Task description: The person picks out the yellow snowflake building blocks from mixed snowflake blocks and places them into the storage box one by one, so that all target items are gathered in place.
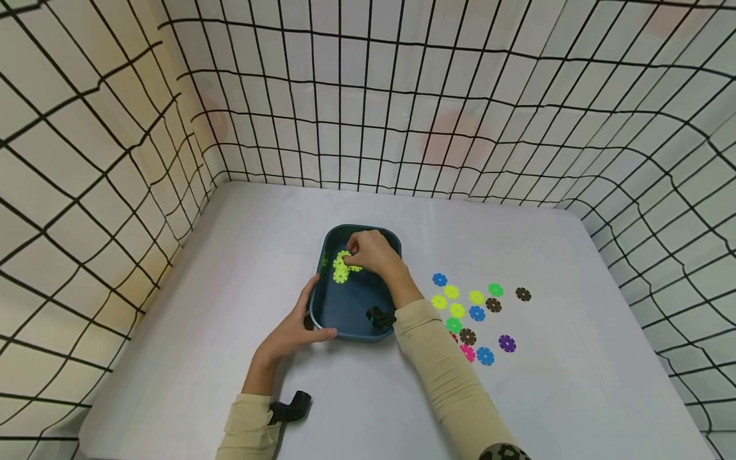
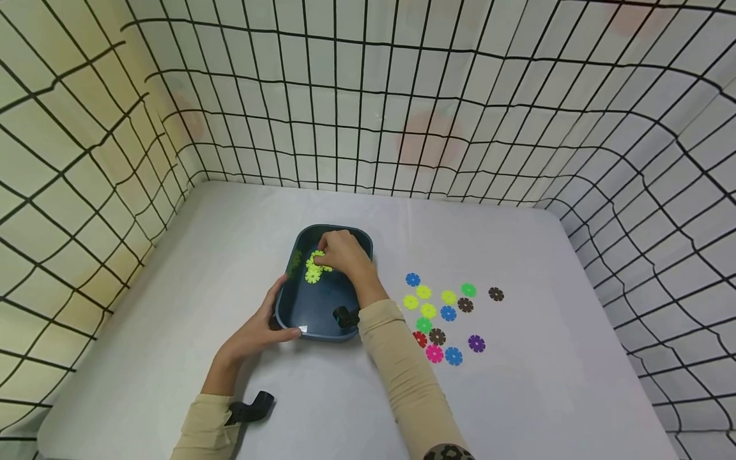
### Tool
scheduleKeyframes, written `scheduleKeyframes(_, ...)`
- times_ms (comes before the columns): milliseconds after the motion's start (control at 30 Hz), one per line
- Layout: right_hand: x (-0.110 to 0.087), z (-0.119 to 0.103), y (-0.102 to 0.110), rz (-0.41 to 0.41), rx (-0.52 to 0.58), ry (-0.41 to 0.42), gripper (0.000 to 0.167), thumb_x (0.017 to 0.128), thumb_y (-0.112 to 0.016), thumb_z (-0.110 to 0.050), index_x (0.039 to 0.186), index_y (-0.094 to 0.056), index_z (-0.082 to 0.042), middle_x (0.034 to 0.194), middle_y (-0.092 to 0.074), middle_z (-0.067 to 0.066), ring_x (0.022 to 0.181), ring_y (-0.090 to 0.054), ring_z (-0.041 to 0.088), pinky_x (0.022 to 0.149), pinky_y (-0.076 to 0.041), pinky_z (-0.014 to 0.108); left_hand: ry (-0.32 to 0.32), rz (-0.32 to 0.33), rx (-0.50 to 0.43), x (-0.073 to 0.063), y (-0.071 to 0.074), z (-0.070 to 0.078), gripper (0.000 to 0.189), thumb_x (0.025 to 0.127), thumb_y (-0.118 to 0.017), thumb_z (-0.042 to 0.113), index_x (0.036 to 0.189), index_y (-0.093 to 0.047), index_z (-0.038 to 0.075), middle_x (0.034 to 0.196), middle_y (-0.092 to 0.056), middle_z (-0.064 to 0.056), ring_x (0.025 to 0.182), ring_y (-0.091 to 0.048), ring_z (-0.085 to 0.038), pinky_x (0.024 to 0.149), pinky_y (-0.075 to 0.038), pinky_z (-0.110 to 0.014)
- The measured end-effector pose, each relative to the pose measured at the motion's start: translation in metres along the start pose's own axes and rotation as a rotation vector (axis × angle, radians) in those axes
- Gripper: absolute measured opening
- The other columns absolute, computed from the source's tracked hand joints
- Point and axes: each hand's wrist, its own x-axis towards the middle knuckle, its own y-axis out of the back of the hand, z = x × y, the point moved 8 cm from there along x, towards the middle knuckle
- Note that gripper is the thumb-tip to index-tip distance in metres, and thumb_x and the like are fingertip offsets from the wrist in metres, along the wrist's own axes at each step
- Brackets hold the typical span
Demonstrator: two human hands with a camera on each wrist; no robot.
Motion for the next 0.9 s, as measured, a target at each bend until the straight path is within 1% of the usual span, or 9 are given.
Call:
scheduleKeyframes(167, -0.001, -0.006, 0.009, 0.014, 0.011, 0.015, 0.029, 0.084, -0.073, -0.029, 0.104, -0.071, -0.008, 0.094, -0.07, 0.004, 0.084, -0.063, 0.016, 0.08, -0.053, 0.034, -0.018, 0.0, -0.002, 0.001, 0.0, 0.001, 0.11, 0.081, -0.079, 0.028, 0.155, 0.001, 0.038, 0.165, 0.006, -0.003, 0.152, 0.002, -0.034, 0.115, -0.011, -0.066)
scheduleKeyframes(367, -0.006, -0.01, 0.019, 0.023, -0.009, 0.011, 0.03, 0.085, -0.073, -0.03, 0.106, -0.071, -0.009, 0.095, -0.071, 0.003, 0.087, -0.064, 0.016, 0.081, -0.053, 0.034, -0.031, -0.01, -0.001, 0.002, -0.001, 0.001, 0.11, 0.081, -0.079, 0.029, 0.155, 0.002, 0.038, 0.165, 0.007, -0.002, 0.152, 0.004, -0.034, 0.115, -0.01, -0.067)
scheduleKeyframes(600, -0.013, -0.015, 0.026, 0.036, -0.007, 0.02, 0.031, 0.085, -0.074, -0.031, 0.107, -0.072, -0.009, 0.098, -0.071, 0.005, 0.09, -0.064, 0.018, 0.082, -0.053, 0.035, -0.019, -0.003, 0.006, -0.001, -0.002, -0.001, 0.111, 0.081, -0.079, 0.027, 0.155, 0.002, 0.037, 0.165, 0.007, -0.003, 0.152, 0.003, -0.035, 0.115, -0.01, -0.067)
scheduleKeyframes(900, -0.023, -0.016, 0.044, 0.045, -0.006, -0.011, 0.037, 0.085, -0.075, -0.033, 0.111, -0.07, -0.007, 0.101, -0.07, 0.007, 0.093, -0.064, 0.019, 0.084, -0.053, 0.035, -0.01, 0.005, 0.005, 0.001, -0.002, 0.0, 0.111, 0.08, -0.079, 0.028, 0.155, 0.001, 0.038, 0.165, 0.006, -0.003, 0.151, 0.001, -0.035, 0.115, -0.012, -0.066)
